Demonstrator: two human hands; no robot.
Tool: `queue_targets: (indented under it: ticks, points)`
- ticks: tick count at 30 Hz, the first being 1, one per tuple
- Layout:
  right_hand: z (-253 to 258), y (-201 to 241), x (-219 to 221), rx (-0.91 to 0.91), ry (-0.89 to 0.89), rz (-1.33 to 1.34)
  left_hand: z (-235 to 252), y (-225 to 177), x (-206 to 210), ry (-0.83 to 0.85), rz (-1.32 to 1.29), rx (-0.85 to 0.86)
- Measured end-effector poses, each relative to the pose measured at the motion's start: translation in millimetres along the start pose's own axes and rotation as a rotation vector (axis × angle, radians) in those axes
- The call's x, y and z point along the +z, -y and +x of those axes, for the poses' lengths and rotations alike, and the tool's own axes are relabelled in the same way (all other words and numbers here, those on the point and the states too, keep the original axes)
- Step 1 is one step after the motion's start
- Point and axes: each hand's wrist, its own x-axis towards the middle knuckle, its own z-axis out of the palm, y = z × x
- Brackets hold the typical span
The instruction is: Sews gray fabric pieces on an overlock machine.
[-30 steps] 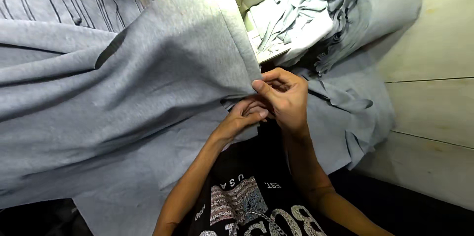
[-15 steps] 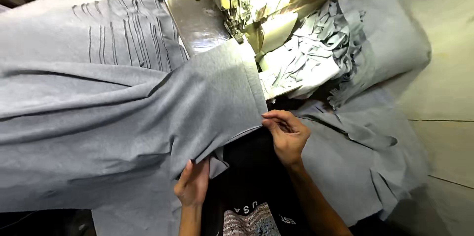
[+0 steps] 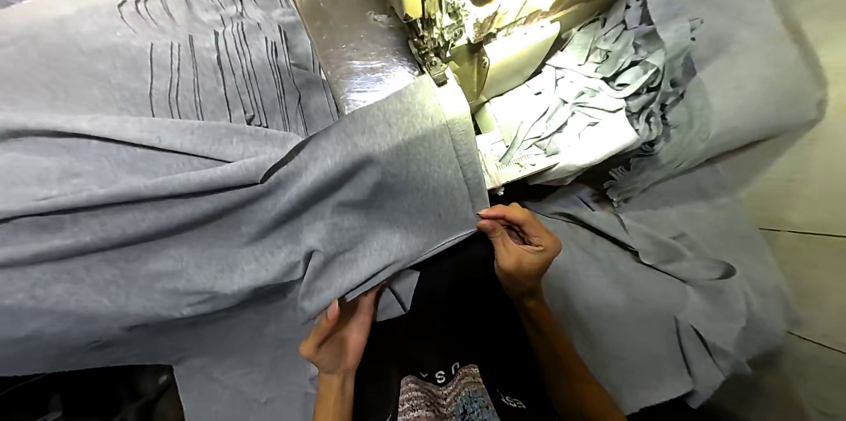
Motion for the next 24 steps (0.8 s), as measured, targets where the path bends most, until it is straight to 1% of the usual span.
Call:
queue_targets:
  ticks: [3, 5, 9, 10, 13, 15, 20, 21, 22, 24]
  points:
    - [9.4, 0.5, 4.1, -0.012, -0.009, 0.007, 4.5, -16.9, 9.0, 0.091, 0.173, -0.009]
    - [22.8, 1.8, 10.6, -0.033, -0.007, 0.002, 12.7, -27.6, 18.6, 0.155, 0.222, -0.010]
    - [55.9, 4.2, 31.7, -0.084, -0.004, -0.009, 36.1, -42.8, 44.3, 0.140, 0.250, -0.009]
    - [64.2, 5.0, 37.0, -0.102, -0.005, -0.022, 42.8, -45.5, 48.5, 0.159, 0.292, -0.026]
    - [86.3, 10.3, 51.6, -0.177, -0.011, -0.075, 63.9, -52.7, 55.0, 0.287, 0.426, -0.093]
    - [97.4, 16.0, 58.5, -0.213, -0.021, -0.142, 75.3, -56.0, 57.6, 0.349, 0.461, -0.132]
    - [104.9, 20.0, 65.2, -0.257, -0.048, -0.231, 104.9, -60.4, 56.6, 0.505, 0.616, -0.250]
    - [103.5, 19.5, 64.8, -0.257, -0.042, -0.227, 110.9, -61.8, 55.2, 0.560, 0.663, -0.280]
    - [101.6, 18.9, 64.2, -0.249, -0.031, -0.218, 117.3, -63.7, 54.0, 0.661, 0.715, -0.312]
    - [96.4, 18.2, 63.3, -0.221, -0.013, -0.204, 131.2, -69.6, 55.8, 0.938, 0.774, -0.348]
